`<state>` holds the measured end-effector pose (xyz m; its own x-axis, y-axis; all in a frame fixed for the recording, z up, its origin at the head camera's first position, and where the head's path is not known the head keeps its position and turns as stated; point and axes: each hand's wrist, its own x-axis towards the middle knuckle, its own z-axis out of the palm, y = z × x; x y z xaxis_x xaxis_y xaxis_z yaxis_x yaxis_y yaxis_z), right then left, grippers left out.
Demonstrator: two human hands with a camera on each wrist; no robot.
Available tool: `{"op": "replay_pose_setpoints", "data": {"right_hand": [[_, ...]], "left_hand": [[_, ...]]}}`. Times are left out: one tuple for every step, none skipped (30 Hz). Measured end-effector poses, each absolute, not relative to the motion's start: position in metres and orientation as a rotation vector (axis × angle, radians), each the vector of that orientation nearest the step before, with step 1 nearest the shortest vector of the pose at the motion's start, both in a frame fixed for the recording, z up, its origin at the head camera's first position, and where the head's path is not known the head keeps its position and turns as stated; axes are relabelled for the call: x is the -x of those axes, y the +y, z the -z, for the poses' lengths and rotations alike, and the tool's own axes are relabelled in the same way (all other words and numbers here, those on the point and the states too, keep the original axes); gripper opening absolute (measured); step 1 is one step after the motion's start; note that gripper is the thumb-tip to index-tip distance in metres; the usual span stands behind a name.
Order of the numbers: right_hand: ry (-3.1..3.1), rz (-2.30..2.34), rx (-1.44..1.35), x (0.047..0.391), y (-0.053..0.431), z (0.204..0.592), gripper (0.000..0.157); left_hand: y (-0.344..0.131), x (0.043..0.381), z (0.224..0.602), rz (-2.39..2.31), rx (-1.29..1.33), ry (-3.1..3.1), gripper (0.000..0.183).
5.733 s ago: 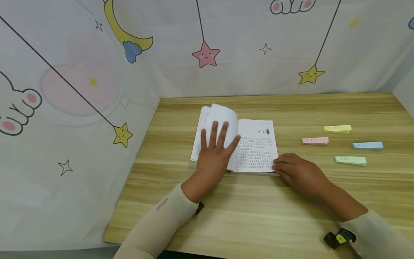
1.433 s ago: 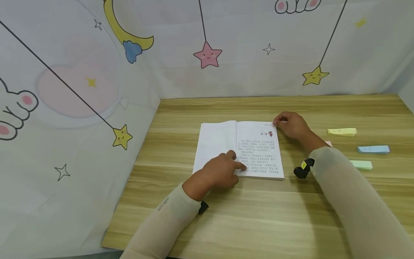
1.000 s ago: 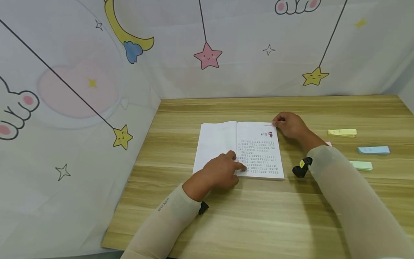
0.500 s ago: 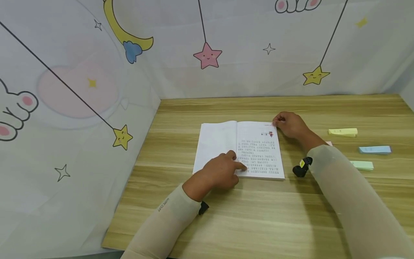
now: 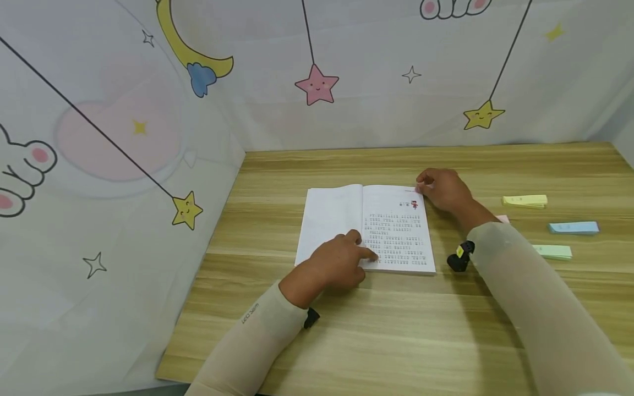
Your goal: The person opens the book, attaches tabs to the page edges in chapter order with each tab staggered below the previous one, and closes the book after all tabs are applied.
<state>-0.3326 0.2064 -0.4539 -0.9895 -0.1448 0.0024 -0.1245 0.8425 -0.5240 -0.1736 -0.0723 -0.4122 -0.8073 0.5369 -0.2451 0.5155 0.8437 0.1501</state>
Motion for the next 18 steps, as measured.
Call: {"op": "replay_pose_setpoints", "data": {"right_hand": [[3.017,0.788,0.252,0.332,0.206,0.452,0.017],[3.054,0.726,0.295,0.33,0.207,0.451,0.016],[3.091,0.662,0.342,0.329,0.207,0.449,0.015],[3.117,0.604,0.382,0.327,0.208,0.446,0.015],[3.132,0.544,0.426,0.325,0.208,0.444,0.016],[3.14,0.491,0.464,0.323,0.209,0.442,0.018],[3.139,0.432,0.501,0.321,0.209,0.44,0.02],[3.129,0.372,0.533,0.318,0.21,0.438,0.023],[3.113,0.299,0.561,0.315,0.21,0.436,0.027],[3.089,0.224,0.584,0.312,0.211,0.434,0.03],[3.067,0.144,0.61,0.308,0.211,0.433,0.034],[3.044,0.071,0.63,0.305,0.212,0.433,0.038],[3.024,-0.004,0.652,0.301,0.212,0.433,0.041],[3.012,-0.063,0.673,0.298,0.213,0.434,0.044],[3.01,-0.092,0.682,0.294,0.214,0.435,0.046],[3.025,-0.093,0.685,0.29,0.215,0.437,0.047],[3.042,-0.063,0.668,0.286,0.215,0.439,0.048],[3.065,0.0,0.643,0.281,0.216,0.441,0.048]], "left_hand": [[-0.072,0.173,0.412,-0.112,-0.801,2.745,0.044],[-0.072,0.173,0.412,-0.113,-0.803,2.746,0.044],[-0.071,0.173,0.412,-0.114,-0.804,2.746,0.044],[-0.071,0.173,0.412,-0.115,-0.808,2.746,0.044],[-0.071,0.173,0.412,-0.116,-0.811,2.745,0.044],[-0.07,0.172,0.412,-0.118,-0.814,2.746,0.044],[-0.07,0.172,0.412,-0.12,-0.815,2.746,0.044],[-0.07,0.172,0.412,-0.121,-0.816,2.745,0.044],[-0.07,0.172,0.412,-0.12,-0.815,2.746,0.044],[-0.07,0.171,0.412,-0.122,-0.813,2.745,0.044],[-0.07,0.171,0.412,-0.119,-0.81,2.744,0.043],[-0.069,0.171,0.412,-0.12,-0.807,2.744,0.043],[-0.069,0.172,0.411,-0.12,-0.803,2.746,0.042],[-0.069,0.172,0.412,-0.117,-0.797,2.747,0.041],[-0.069,0.172,0.412,-0.116,-0.793,2.75,0.04],[-0.069,0.172,0.411,-0.117,-0.79,2.752,0.039],[-0.069,0.173,0.412,-0.116,-0.791,2.757,0.038],[-0.068,0.173,0.412,-0.115,-0.795,2.763,0.035]]}}
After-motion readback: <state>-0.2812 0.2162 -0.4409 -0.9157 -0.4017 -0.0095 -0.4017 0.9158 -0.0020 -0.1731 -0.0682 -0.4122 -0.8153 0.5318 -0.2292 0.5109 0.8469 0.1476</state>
